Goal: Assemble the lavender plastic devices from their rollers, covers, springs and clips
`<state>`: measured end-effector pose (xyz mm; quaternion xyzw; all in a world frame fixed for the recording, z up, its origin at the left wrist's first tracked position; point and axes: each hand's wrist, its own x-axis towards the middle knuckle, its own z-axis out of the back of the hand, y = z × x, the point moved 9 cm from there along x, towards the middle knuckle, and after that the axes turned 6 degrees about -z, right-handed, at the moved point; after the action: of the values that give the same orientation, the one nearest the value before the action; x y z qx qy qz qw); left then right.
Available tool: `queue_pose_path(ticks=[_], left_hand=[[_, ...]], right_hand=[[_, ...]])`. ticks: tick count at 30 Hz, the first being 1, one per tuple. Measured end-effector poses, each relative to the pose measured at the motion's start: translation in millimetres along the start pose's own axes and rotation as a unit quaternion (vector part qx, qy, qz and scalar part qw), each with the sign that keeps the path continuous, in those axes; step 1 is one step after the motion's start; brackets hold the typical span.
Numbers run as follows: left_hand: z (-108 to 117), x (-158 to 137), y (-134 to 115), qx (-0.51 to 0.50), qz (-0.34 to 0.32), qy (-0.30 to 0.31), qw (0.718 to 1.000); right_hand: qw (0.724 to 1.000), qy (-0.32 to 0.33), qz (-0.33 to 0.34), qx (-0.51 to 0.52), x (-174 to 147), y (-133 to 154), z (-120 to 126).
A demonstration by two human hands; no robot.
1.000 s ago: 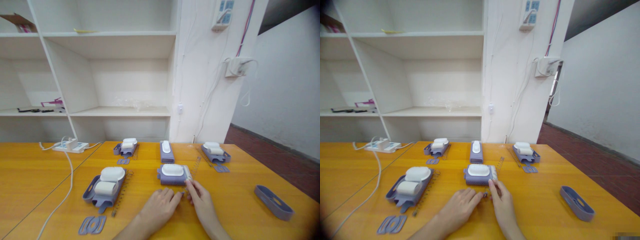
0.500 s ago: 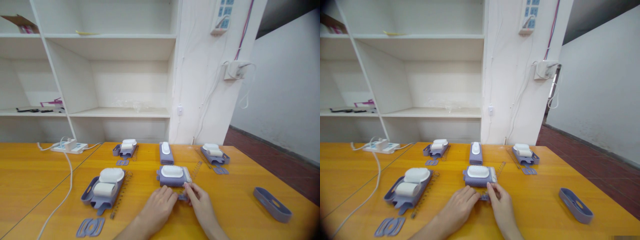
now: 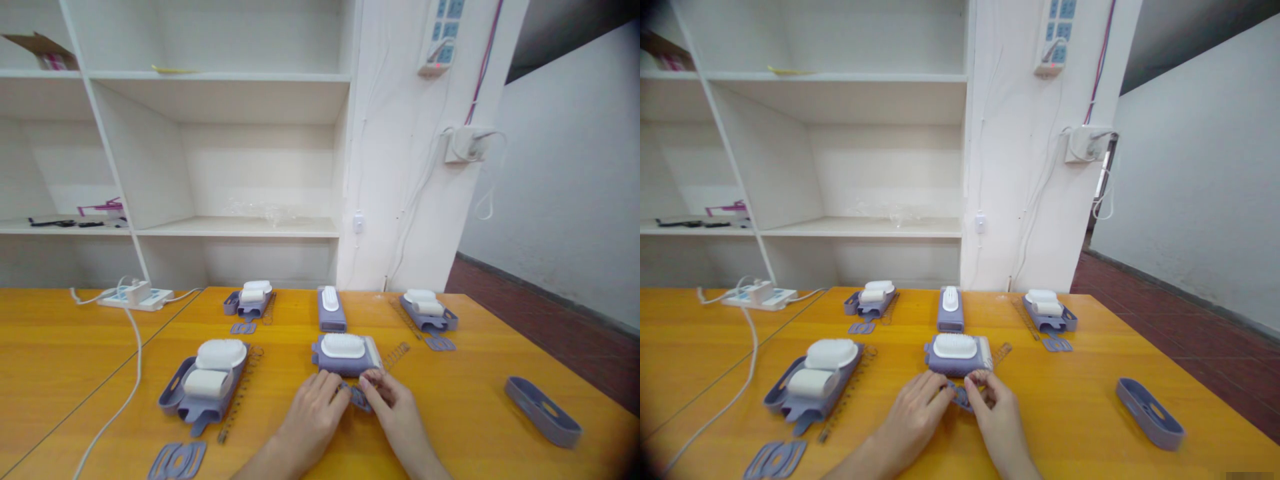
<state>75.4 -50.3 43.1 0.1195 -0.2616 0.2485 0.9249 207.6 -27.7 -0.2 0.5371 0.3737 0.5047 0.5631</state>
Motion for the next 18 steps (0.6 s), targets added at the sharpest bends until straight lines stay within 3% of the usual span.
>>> queue_pose_path(ticks=[12,18], left_hand=[[4.8,0.4,-0.9,-0.013,-0.015,-0.034,0.999],[5.7,0.6,2.9,-0.012,0.008,-0.044,0.999]], right_hand=[[1.000,-0.004,-0.002,-0.016,-4.3,3.5,-0.9],[1.000,0.000,-0.002,-0.009,-5.1,4.9,-2.5]])
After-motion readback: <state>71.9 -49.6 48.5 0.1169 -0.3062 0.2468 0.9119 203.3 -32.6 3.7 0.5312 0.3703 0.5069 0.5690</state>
